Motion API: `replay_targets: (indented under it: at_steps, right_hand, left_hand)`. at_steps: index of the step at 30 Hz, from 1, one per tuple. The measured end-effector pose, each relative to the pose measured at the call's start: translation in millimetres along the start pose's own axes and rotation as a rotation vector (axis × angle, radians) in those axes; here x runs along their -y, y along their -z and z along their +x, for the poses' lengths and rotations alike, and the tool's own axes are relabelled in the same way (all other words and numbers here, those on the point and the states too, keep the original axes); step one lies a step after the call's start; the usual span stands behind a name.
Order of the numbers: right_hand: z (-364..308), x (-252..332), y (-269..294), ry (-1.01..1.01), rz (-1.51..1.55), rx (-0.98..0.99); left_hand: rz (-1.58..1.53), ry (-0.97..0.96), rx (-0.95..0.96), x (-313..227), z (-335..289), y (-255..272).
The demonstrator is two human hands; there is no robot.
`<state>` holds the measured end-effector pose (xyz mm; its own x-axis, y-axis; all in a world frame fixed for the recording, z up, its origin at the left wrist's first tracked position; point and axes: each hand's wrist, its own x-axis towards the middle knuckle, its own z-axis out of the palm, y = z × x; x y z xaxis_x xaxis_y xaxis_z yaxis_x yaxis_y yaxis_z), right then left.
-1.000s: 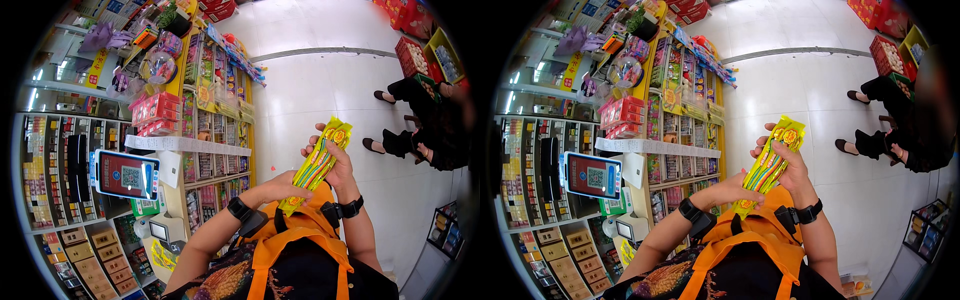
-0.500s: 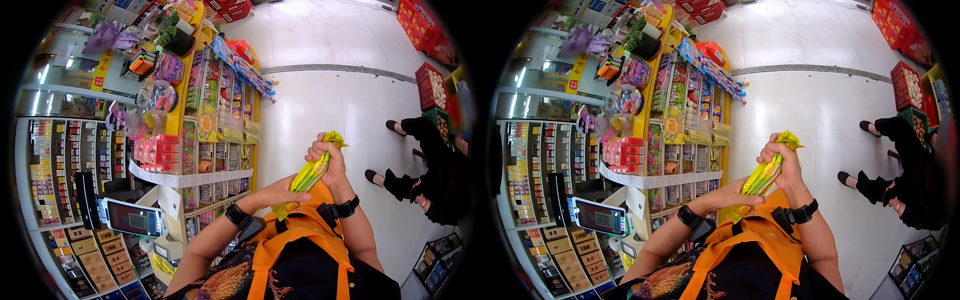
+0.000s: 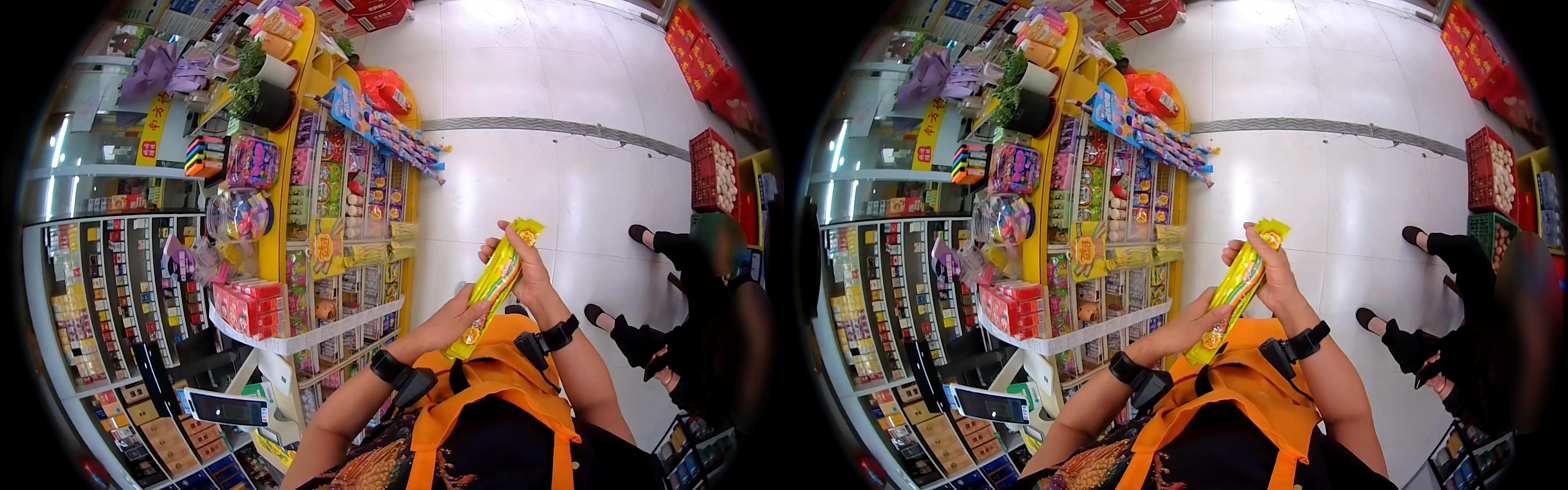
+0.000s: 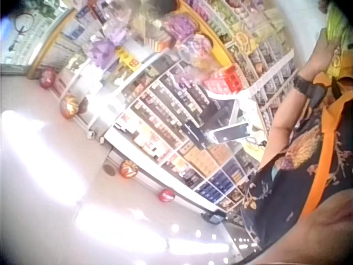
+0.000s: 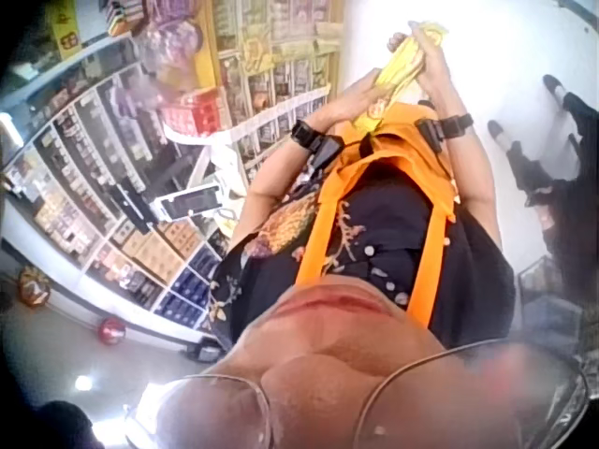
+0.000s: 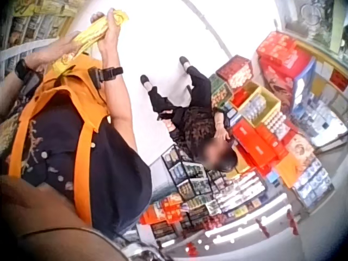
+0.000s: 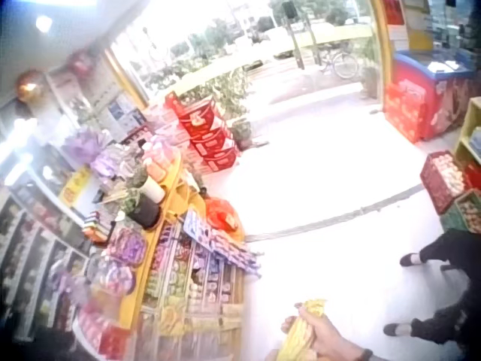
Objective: The person counts yellow snack packets on a checkout counter by picking them up and moving them one by one into a pile, and then holds up two packets to check the labels on the back.
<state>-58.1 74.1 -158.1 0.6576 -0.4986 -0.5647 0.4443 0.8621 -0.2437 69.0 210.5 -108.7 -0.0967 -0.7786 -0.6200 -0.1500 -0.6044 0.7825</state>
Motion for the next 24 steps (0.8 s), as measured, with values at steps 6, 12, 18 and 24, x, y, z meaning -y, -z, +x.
replay_targets:
  at_steps: [6,12,18,24]
  right_hand:
    - [79.7,13.5,-17.8,-0.073,-0.341,-0.178]
    - [110.2,139.3,-9.2,0.514,-0.217,-0.173]
    - [117.1,70.5,36.0,0.288,-0.285,-0.502]
    - [161.5,38.4,86.8,0.105,-0.273,-0.661]
  left_hand:
    - [-0.508,0.244,-0.266,44.4,13.7,87.6]
    - [-0.234,0.306,-0.414,147.0,97.9,203.5]
    - [-0.227,0.532,-0.457,243.7,206.0,291.5]
    - [0.167,0.735,-0.731,348.3,296.5,341.9]
